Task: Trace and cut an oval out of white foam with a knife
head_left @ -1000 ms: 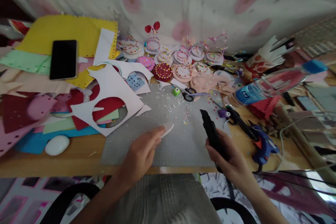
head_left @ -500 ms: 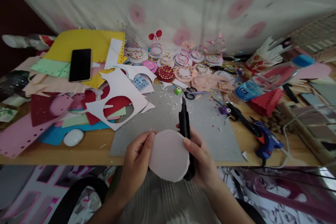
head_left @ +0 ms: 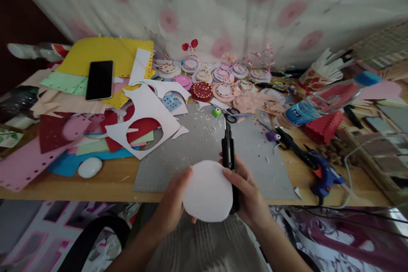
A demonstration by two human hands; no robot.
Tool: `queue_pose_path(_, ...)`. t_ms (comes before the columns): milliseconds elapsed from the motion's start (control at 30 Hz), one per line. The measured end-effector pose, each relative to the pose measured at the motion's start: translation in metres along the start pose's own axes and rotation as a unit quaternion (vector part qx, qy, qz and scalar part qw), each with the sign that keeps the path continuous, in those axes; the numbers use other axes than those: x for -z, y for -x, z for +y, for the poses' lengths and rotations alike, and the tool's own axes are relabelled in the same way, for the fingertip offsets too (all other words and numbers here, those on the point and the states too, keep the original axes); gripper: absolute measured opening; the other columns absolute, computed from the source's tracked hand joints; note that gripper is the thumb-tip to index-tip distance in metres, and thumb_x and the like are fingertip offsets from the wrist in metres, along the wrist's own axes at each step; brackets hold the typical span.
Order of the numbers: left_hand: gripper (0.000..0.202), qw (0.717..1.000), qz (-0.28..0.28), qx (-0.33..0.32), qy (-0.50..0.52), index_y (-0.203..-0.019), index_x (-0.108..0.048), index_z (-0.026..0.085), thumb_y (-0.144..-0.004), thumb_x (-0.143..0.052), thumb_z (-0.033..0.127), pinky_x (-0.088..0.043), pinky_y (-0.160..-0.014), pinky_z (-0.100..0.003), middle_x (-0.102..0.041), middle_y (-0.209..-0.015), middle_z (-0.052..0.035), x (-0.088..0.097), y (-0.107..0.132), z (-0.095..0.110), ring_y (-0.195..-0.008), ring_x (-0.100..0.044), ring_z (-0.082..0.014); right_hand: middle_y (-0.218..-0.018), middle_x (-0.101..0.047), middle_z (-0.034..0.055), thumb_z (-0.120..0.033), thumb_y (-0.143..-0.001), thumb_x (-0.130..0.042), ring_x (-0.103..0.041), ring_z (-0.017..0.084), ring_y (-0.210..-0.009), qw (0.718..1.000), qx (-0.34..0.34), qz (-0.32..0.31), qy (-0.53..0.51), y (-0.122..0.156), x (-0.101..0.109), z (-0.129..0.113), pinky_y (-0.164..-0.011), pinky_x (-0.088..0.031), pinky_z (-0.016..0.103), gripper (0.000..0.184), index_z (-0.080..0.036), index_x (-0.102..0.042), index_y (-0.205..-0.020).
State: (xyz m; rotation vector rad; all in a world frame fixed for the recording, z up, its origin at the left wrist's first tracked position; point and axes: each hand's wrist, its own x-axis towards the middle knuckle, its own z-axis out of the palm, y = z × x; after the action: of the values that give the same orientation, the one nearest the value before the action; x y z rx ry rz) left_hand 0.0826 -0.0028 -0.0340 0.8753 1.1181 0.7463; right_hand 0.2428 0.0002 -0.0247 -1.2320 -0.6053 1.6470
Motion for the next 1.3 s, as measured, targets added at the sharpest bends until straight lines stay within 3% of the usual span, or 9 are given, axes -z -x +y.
queue_pose_path(100,0.054,0.995,-0.080,0.057,-0.027,-0.083,-0.060,0.016,-0.078,-0.054,0.069,-0.036,-0.035,-0.023,-0.055,-0.051,-0.0001,0.006,0.001,0.001,-0.039,-0.048,-0.0123,-0.078,-0.054,-0.0023,-0.047,-0.081,-0.066,-0.050,0.012,-0.058,0.994,0.057,0.007,0.088,-0.006,0.014,-0.001,-0.050,-0.041,0.021,0.039,-0.024,-0.050,-0.107)
queue_pose_path(200,0.047,0.992,-0.005,0.000,-0.122,-0.068,-0.051,0.017,-0.083,-0.052,0.061,-0.035,-0.041,-0.021,-0.047,-0.053,0.0016,0.011,-0.004,0.002,-0.046,-0.045,-0.0105,-0.079,-0.053,-0.0019,-0.043,-0.095,-0.049,-0.049,0.013,-0.061,0.961,0.167,0.010,0.219,-0.007,0.032,0.001,-0.058,-0.045,0.023,0.033,-0.025,-0.045,-0.122)
queue_pose_path(300,0.046,0.967,0.060,-0.081,-0.232,-0.059,-0.037,0.019,-0.088,-0.047,0.054,-0.031,-0.046,-0.022,-0.037,-0.053,0.0030,0.016,-0.010,-0.002,-0.052,-0.039,-0.0103,-0.095,-0.058,0.0040,-0.033,-0.100,-0.040,-0.056,0.015,-0.073,0.889,0.240,0.009,0.391,-0.001,0.048,0.001,-0.069,-0.050,0.027,0.044,-0.026,-0.036,-0.143)
queue_pose_path(433,0.043,0.943,0.033,-0.129,-0.304,-0.061,-0.040,0.018,-0.094,-0.043,0.046,-0.028,-0.051,-0.024,-0.042,-0.055,0.0020,0.017,-0.013,-0.009,-0.054,-0.040,-0.0109,-0.116,-0.057,0.0108,-0.023,-0.100,-0.038,-0.062,0.019,-0.096,0.783,0.283,-0.066,0.549,0.013,0.055,-0.001,-0.082,-0.053,0.030,0.053,-0.029,-0.029,-0.151)
queue_pose_path(567,0.040,0.936,0.014,-0.160,-0.313,-0.064,-0.043,0.018,-0.096,-0.041,0.040,-0.027,-0.052,-0.025,-0.047,-0.056,0.0016,0.013,-0.011,-0.012,-0.053,-0.042,-0.0108,-0.113,-0.057,0.0105,-0.021,-0.099,-0.041,-0.064,0.017,-0.084,0.735,0.292,-0.103,0.603,0.021,0.049,-0.001,-0.070,-0.056,0.027,0.054,-0.032,-0.031,-0.151)
queue_pose_path(733,0.039,0.940,0.009,-0.172,-0.294,-0.064,-0.044,0.018,-0.097,-0.041,0.038,-0.027,-0.051,-0.025,-0.047,-0.056,0.0021,0.011,-0.010,-0.013,-0.052,-0.043,-0.0105,-0.113,-0.056,0.0099,-0.019,-0.098,-0.042,-0.064,0.018,-0.088,0.718,0.303,-0.109,0.617,0.025,0.047,0.000,-0.073,-0.057,0.030,0.056,-0.034,-0.032,-0.151)
queue_pose_path(1000,0.036,0.943,0.010,-0.183,-0.279,-0.064,-0.043,0.018,-0.096,-0.043,0.034,-0.028,-0.051,-0.024,-0.046,-0.056,0.0031,0.013,-0.008,-0.011,-0.053,-0.041,-0.0100,-0.113,-0.057,0.0106,-0.017,-0.097,-0.041,-0.064,0.017,-0.084,0.724,0.287,-0.116,0.616,0.025,0.046,0.001,-0.071,-0.057,0.030,0.055,-0.032,-0.034,-0.150)
queue_pose_path(1300,0.038,0.938,0.043,-0.223,-0.260,-0.061,-0.035,0.019,-0.095,-0.046,0.030,-0.027,-0.049,-0.024,-0.038,-0.053,0.0049,0.013,-0.005,-0.015,-0.050,-0.036,-0.0086,-0.108,-0.059,0.0106,-0.020,-0.098,-0.041,-0.065,0.017,-0.079,0.723,0.299,-0.044,0.621,0.018,0.048,0.006,-0.067,-0.057,0.029,0.052,-0.029,-0.036,-0.149)
